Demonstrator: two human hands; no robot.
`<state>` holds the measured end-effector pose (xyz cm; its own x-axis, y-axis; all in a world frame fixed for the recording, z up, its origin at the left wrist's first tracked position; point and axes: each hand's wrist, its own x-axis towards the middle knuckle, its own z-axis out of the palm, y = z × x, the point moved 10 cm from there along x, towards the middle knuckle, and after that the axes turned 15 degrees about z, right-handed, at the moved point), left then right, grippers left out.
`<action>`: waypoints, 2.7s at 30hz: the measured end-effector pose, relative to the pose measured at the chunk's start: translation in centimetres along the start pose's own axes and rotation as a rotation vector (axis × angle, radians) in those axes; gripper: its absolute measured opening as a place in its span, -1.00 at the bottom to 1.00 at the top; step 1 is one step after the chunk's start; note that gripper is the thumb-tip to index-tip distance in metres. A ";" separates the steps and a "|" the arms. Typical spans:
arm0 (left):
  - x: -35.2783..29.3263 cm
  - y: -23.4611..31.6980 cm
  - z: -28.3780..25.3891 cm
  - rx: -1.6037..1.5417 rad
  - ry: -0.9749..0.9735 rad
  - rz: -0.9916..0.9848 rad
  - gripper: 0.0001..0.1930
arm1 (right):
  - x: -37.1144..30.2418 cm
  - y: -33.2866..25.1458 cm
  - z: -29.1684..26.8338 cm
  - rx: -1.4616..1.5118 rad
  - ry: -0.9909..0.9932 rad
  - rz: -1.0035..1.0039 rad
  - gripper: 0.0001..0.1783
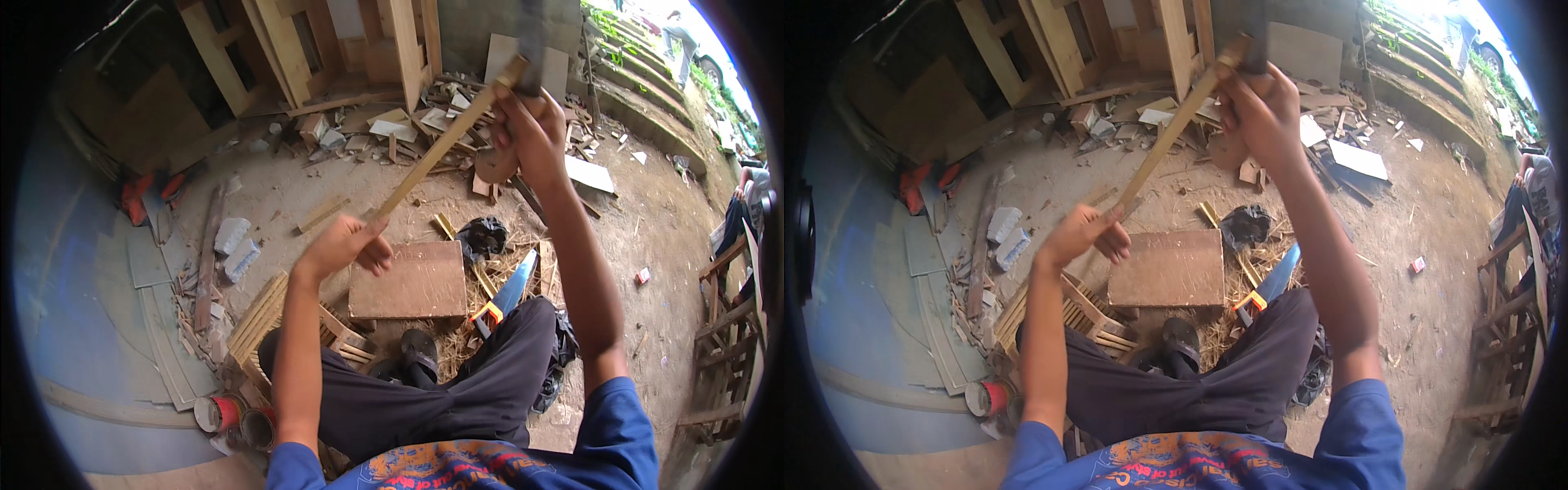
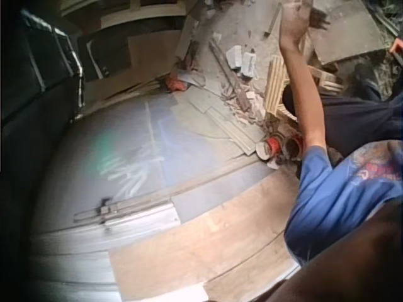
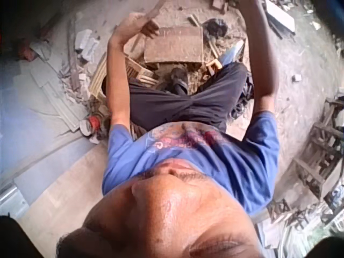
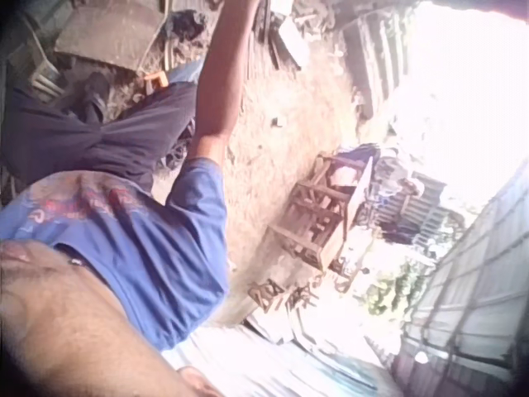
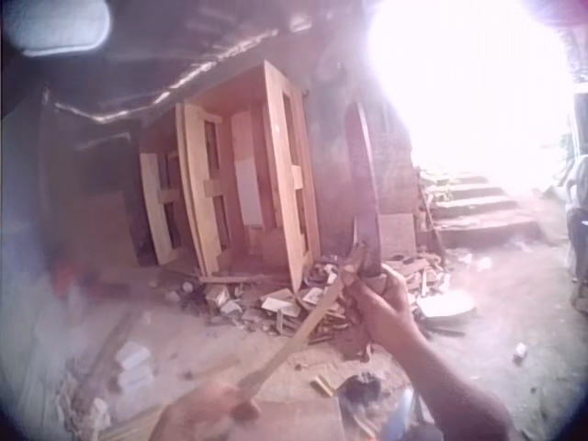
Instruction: The person hammers nails into a wooden slatted structure, then uses a knife to split and shape a thin wooden strip. The person inserts the shaped strip into the structure and adjusts the slats.
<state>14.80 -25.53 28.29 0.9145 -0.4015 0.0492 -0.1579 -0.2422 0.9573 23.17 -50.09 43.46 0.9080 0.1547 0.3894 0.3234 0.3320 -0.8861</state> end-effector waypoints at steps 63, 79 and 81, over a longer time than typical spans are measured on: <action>-1.5 16.9 -12.9 -0.211 0.867 1.041 -0.56 | -21.6 33.0 8.7 -0.737 -0.275 0.631 -0.70; -1.8 15.4 -15.8 -0.408 0.528 1.014 -0.52 | -28.1 38.5 3.3 -0.690 -0.077 0.874 -0.73; -1.5 15.0 -16.5 -0.435 0.499 1.003 -0.51 | -30.3 39.6 2.6 -0.683 -0.044 0.857 -0.76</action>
<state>17.20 -13.95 47.34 0.5150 0.1687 0.8404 -0.8308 0.3396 0.4409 7.81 -39.20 -2.82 0.8960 0.1254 -0.4260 -0.3191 -0.4854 -0.8140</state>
